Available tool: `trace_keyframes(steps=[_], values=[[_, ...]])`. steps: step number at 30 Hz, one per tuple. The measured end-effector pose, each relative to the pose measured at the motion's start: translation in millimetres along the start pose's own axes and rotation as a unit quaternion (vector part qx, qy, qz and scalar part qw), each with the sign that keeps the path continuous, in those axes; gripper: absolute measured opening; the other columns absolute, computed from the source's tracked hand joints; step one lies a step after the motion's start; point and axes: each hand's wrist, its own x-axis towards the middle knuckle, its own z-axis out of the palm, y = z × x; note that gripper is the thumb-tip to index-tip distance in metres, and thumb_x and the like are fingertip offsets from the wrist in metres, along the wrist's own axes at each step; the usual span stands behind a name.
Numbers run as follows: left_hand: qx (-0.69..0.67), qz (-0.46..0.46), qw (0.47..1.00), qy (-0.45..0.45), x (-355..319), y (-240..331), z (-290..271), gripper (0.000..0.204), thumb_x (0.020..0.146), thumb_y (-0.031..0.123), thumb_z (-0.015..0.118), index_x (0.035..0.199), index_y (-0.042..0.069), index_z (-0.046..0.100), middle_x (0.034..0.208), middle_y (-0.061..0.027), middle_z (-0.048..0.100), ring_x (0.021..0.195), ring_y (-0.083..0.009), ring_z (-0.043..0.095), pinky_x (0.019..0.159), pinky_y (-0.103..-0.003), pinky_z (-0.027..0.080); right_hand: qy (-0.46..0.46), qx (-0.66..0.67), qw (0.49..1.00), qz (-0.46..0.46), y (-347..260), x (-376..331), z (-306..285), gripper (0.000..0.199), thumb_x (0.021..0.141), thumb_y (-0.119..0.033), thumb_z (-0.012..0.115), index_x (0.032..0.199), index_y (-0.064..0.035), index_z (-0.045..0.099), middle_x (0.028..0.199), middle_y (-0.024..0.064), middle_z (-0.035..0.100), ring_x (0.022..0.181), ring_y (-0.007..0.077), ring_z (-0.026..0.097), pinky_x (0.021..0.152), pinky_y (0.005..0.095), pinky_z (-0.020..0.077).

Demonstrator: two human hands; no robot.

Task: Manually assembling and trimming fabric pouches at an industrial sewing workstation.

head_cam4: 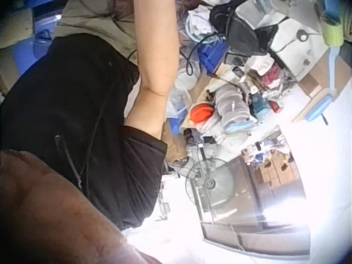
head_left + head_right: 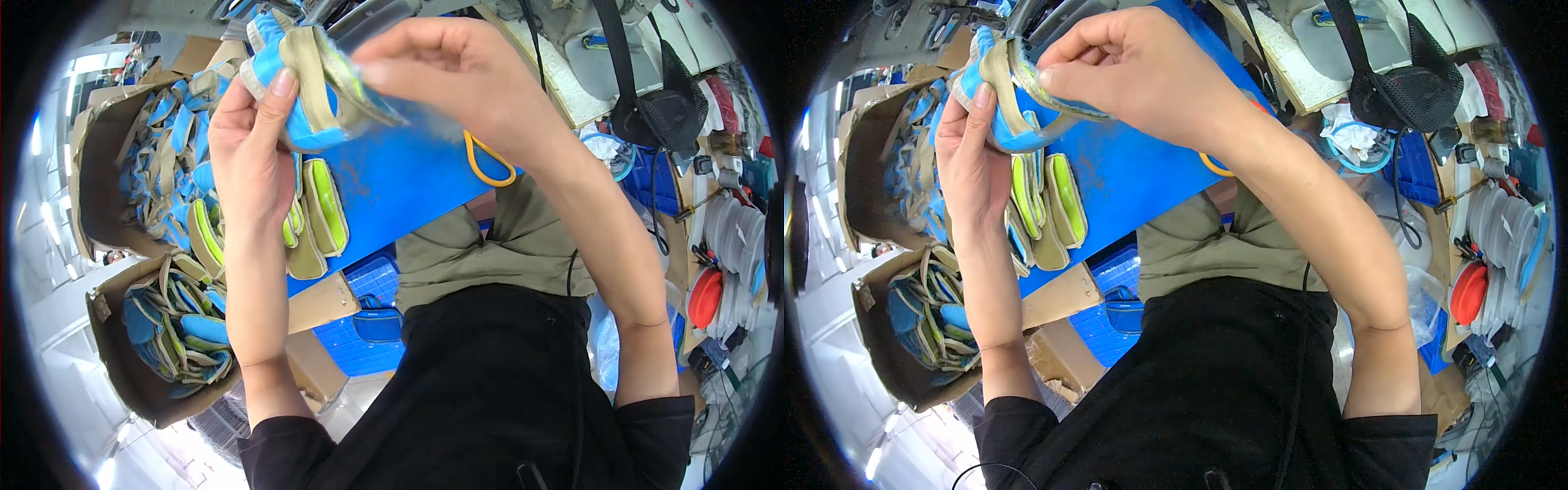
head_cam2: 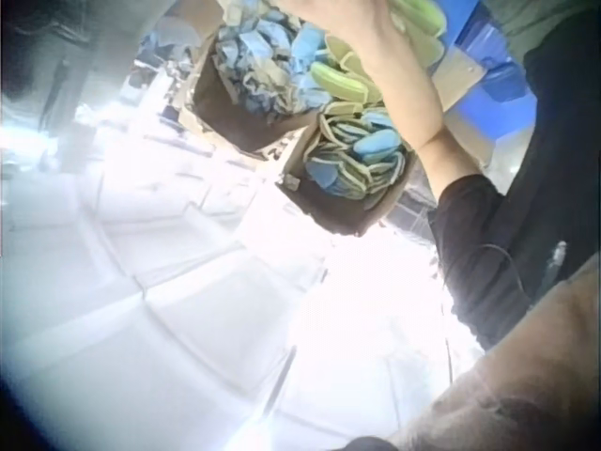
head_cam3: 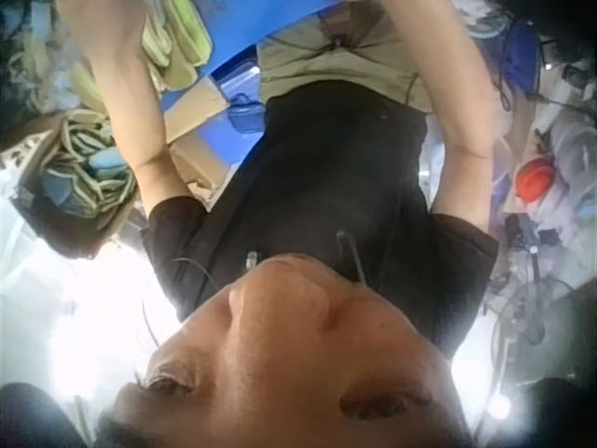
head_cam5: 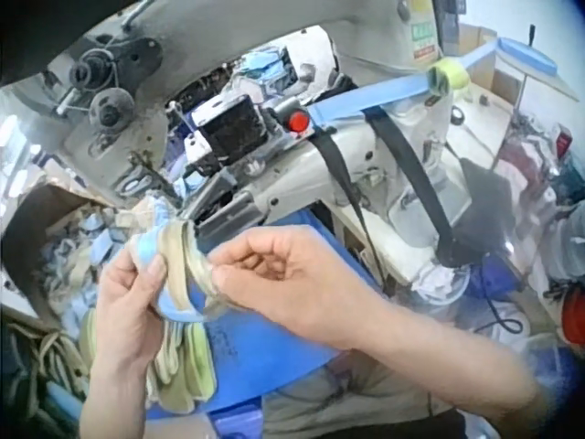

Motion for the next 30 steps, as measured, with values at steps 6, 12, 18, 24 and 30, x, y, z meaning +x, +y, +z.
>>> trace_keyframes(steps=[6,12,18,24,30], values=[[-0.023,-0.009,1.000,-0.017,2.1,-3.0,-0.9,0.029,0.101,0.014,0.074,0.127,0.002,0.069,0.113,-0.0073,0.078,0.098,-0.0128,0.075,0.088,-0.028,0.059,-0.006,-0.055,0.998,-0.020,4.9,9.2,4.8,0.025,0.097,-0.012,0.077,0.118,0.0014,0.074,0.099,0.0027,0.076,0.087,0.0059,0.070,0.079,0.0216,0.0554],[-0.058,-0.075,0.996,-0.008,-3.9,-3.5,6.6,0.027,0.100,0.019,0.075,0.122,0.003,0.071,0.107,-0.0065,0.078,0.090,-0.0105,0.075,0.077,-0.026,0.061,0.027,-0.093,0.994,-0.057,9.8,15.1,8.5,0.026,0.088,-0.012,0.079,0.109,0.0030,0.077,0.092,0.0046,0.076,0.085,0.0089,0.069,0.077,0.0255,0.0563],[-0.142,-0.139,0.980,0.002,-11.4,4.1,6.1,0.029,0.101,0.018,0.073,0.125,0.003,0.069,0.109,-0.0071,0.077,0.092,-0.0129,0.076,0.081,-0.030,0.064,0.052,-0.162,0.983,-0.070,-4.3,21.5,17.7,0.034,0.083,-0.016,0.081,0.111,0.0031,0.077,0.095,0.0071,0.078,0.086,0.0126,0.072,0.080,0.0281,0.0578],[-0.162,-0.159,0.974,0.012,-5.5,12.5,4.5,0.027,0.100,0.015,0.073,0.123,0.002,0.068,0.110,-0.0085,0.077,0.094,-0.0135,0.076,0.082,-0.031,0.064,0.070,-0.247,0.965,-0.050,-12.0,20.8,21.0,0.035,0.081,-0.015,0.077,0.112,0.0004,0.076,0.096,0.0110,0.078,0.087,0.0183,0.073,0.081,0.0317,0.0577],[-0.165,-0.187,0.968,-0.003,2.0,19.1,6.3,0.028,0.100,0.013,0.072,0.125,0.002,0.068,0.112,-0.0093,0.077,0.097,-0.0162,0.076,0.085,-0.032,0.064,0.085,-0.265,0.957,-0.079,-17.0,19.7,26.1,0.028,0.081,-0.017,0.080,0.105,-0.0028,0.077,0.090,0.0116,0.076,0.084,0.0228,0.073,0.075,0.0343,0.0565]])
